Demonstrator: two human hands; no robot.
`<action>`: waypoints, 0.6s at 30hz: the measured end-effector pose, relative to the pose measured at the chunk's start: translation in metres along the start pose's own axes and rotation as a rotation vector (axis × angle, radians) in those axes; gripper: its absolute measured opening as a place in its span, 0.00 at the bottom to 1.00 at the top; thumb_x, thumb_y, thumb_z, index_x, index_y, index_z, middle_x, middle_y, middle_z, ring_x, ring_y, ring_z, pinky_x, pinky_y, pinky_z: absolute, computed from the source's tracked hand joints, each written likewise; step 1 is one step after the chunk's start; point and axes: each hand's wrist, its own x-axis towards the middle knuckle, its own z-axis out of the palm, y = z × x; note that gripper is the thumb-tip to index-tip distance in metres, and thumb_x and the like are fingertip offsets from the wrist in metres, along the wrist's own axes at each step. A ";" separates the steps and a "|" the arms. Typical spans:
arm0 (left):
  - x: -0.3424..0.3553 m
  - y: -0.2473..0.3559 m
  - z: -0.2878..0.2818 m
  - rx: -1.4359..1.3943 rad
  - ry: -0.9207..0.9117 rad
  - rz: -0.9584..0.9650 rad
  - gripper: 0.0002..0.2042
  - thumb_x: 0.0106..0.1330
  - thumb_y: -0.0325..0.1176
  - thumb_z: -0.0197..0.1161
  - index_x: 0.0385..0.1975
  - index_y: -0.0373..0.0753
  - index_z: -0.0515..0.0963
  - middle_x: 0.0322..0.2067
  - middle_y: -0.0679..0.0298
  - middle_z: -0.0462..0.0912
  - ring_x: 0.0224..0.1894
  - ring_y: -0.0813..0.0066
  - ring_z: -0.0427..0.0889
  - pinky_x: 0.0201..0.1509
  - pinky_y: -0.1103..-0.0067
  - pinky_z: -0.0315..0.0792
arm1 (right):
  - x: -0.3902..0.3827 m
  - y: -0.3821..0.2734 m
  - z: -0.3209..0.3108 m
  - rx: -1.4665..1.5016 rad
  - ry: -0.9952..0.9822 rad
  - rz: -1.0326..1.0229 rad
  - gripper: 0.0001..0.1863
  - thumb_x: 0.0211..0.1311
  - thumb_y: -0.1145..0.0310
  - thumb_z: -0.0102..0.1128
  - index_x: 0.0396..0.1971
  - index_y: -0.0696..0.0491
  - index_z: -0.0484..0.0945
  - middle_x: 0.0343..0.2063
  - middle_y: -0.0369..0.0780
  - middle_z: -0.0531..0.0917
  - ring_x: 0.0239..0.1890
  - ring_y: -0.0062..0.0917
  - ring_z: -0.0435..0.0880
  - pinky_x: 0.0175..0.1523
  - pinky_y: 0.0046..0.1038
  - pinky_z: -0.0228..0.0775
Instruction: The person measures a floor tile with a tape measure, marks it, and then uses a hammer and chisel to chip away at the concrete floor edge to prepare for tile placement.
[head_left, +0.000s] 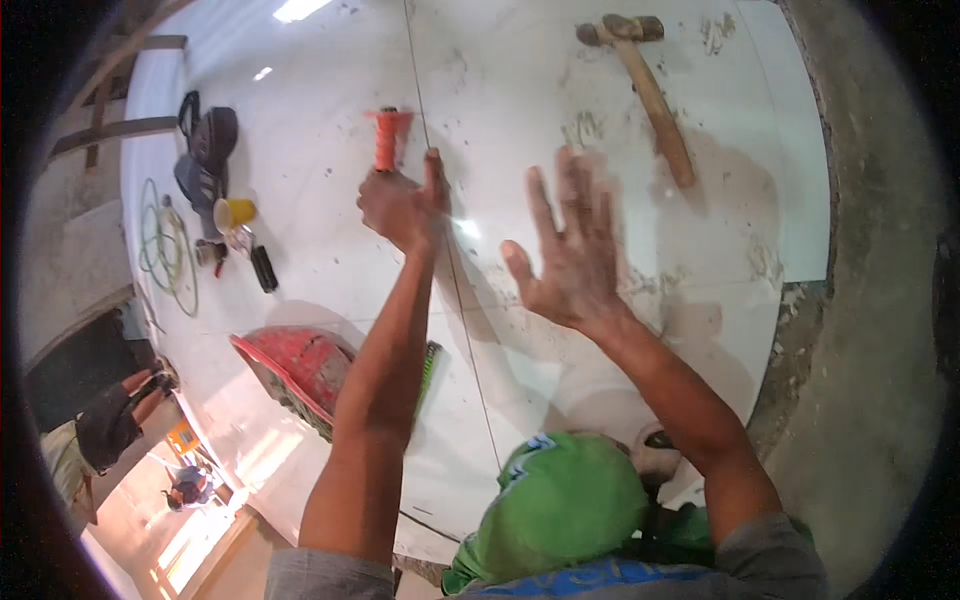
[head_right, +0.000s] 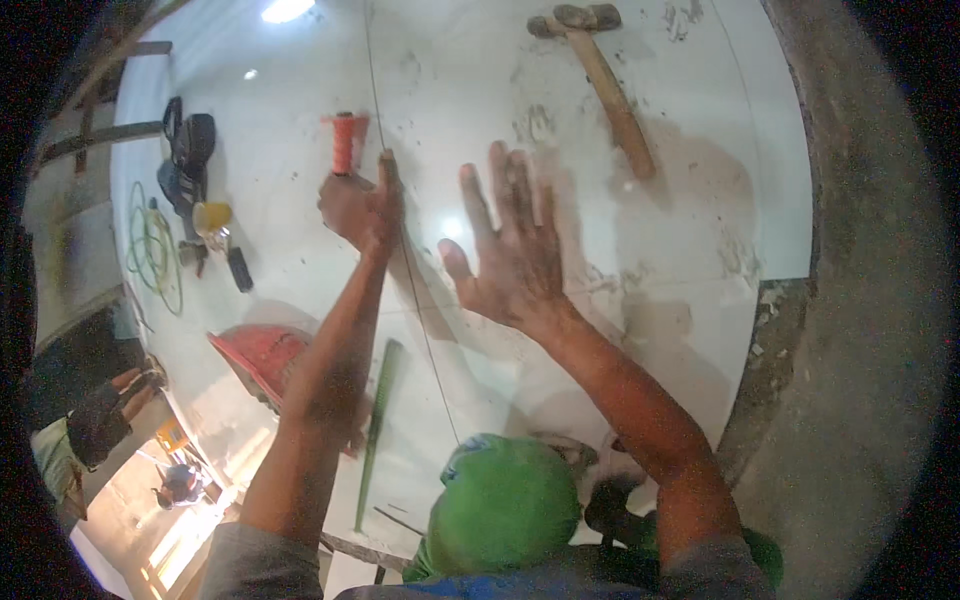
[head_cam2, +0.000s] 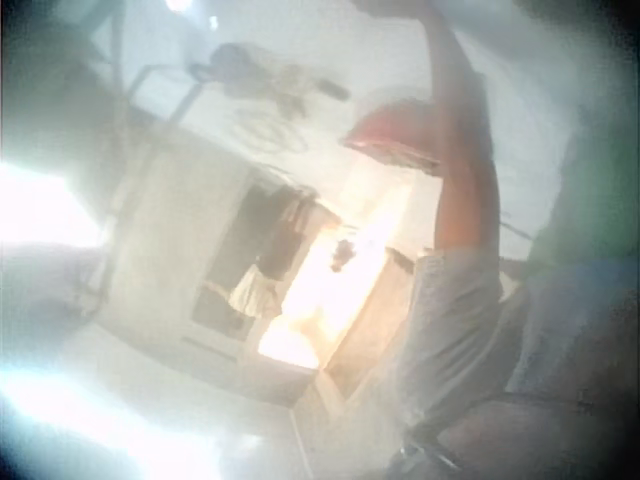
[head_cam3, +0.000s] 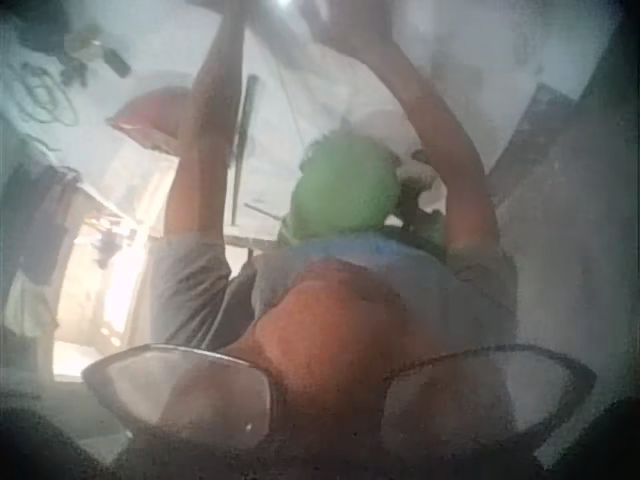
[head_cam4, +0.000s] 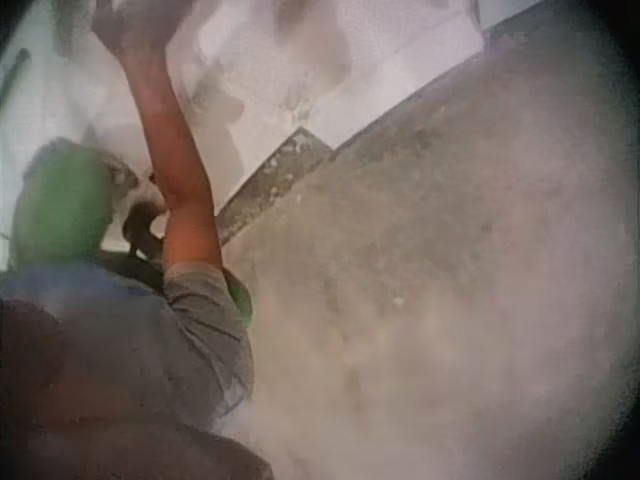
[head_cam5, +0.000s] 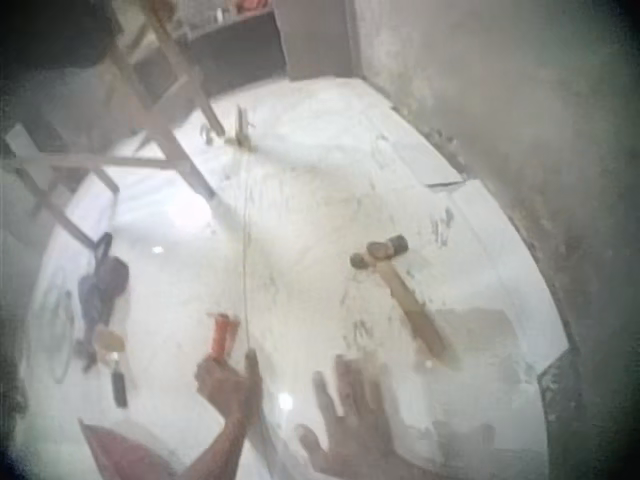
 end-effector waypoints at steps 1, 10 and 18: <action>-0.002 0.010 -0.004 -0.006 0.019 0.020 0.46 0.58 0.70 0.66 0.56 0.27 0.71 0.53 0.47 0.75 0.62 0.48 0.69 0.67 0.53 0.62 | 0.002 0.007 -0.015 -0.066 0.082 -0.016 0.43 0.71 0.48 0.50 0.79 0.55 0.52 0.80 0.50 0.45 0.83 0.44 0.40 0.81 0.54 0.37; 0.007 0.022 -0.001 -0.066 -0.038 -0.016 0.44 0.59 0.69 0.65 0.58 0.30 0.70 0.51 0.51 0.76 0.61 0.48 0.70 0.64 0.54 0.65 | -0.006 0.076 0.022 -0.236 -0.060 0.113 0.40 0.76 0.44 0.42 0.79 0.53 0.51 0.81 0.47 0.45 0.83 0.40 0.42 0.83 0.52 0.31; -0.002 0.027 0.000 -0.050 0.022 -0.001 0.39 0.61 0.65 0.66 0.56 0.33 0.72 0.53 0.53 0.76 0.62 0.51 0.70 0.65 0.56 0.63 | -0.048 0.078 0.019 -0.125 -0.007 0.099 0.33 0.76 0.50 0.47 0.75 0.50 0.63 0.78 0.44 0.57 0.81 0.38 0.50 0.82 0.51 0.39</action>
